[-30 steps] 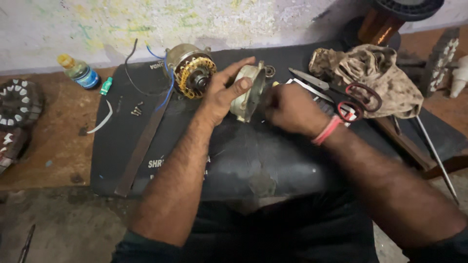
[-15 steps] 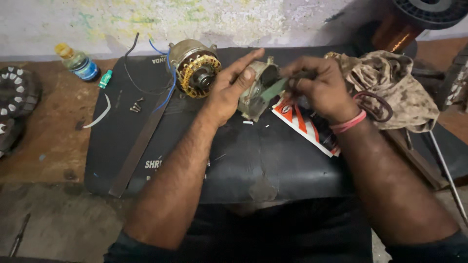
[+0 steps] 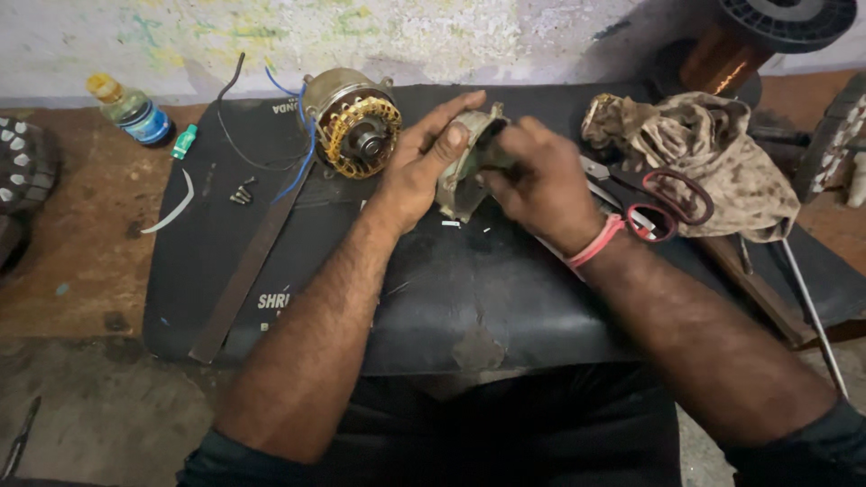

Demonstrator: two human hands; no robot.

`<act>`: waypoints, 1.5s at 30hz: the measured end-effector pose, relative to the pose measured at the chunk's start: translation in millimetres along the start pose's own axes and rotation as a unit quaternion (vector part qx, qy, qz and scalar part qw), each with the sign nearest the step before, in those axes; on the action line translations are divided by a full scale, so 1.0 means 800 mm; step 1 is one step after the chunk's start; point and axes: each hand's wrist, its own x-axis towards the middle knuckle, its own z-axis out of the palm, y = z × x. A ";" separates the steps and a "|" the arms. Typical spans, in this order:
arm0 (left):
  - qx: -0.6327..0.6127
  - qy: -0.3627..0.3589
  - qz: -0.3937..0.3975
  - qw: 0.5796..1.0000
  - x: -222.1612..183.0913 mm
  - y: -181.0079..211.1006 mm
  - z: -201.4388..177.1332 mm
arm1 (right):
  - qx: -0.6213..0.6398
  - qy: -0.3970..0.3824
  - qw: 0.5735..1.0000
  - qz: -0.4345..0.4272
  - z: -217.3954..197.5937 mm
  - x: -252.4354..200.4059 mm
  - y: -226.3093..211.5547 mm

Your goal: The person cleans the interior of a motor housing with a cloth, then inserts wires and assembles the motor components by hand.

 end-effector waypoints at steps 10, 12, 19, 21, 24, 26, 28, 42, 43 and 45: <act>0.011 -0.001 0.009 1.000 0.000 -0.002 -0.002 | -0.166 0.014 0.983 -0.079 0.006 -0.003 0.005; 0.011 0.001 0.003 1.000 0.001 -0.003 -0.004 | -0.133 0.070 0.986 -0.064 -0.008 -0.001 0.016; 0.032 0.042 0.010 0.999 0.002 -0.011 -0.007 | -0.057 0.145 0.986 0.052 -0.054 -0.013 0.052; 0.043 0.052 0.032 0.997 0.003 -0.010 -0.008 | -0.038 0.071 0.995 0.067 -0.049 -0.013 0.050; 0.129 0.099 0.080 0.983 0.001 -0.002 -0.007 | -0.095 -0.084 0.982 0.138 -0.040 -0.008 0.031; 0.163 0.103 0.071 0.979 -0.007 0.005 -0.003 | -0.173 -0.155 0.954 0.190 -0.038 -0.001 0.016; 0.187 0.104 0.072 0.974 -0.011 0.012 0.001 | -0.221 -0.212 0.925 0.226 -0.039 0.005 0.003; 0.178 0.101 0.094 0.974 -0.013 0.018 0.001 | -0.261 -0.332 0.859 0.291 -0.034 0.042 0.015; 0.184 0.104 0.093 0.973 -0.013 0.018 0.000 | -0.254 -0.329 0.864 0.283 -0.035 0.045 0.015; 0.193 0.106 0.093 0.971 -0.012 0.018 -0.001 | -0.242 -0.322 0.875 0.269 -0.041 0.049 0.015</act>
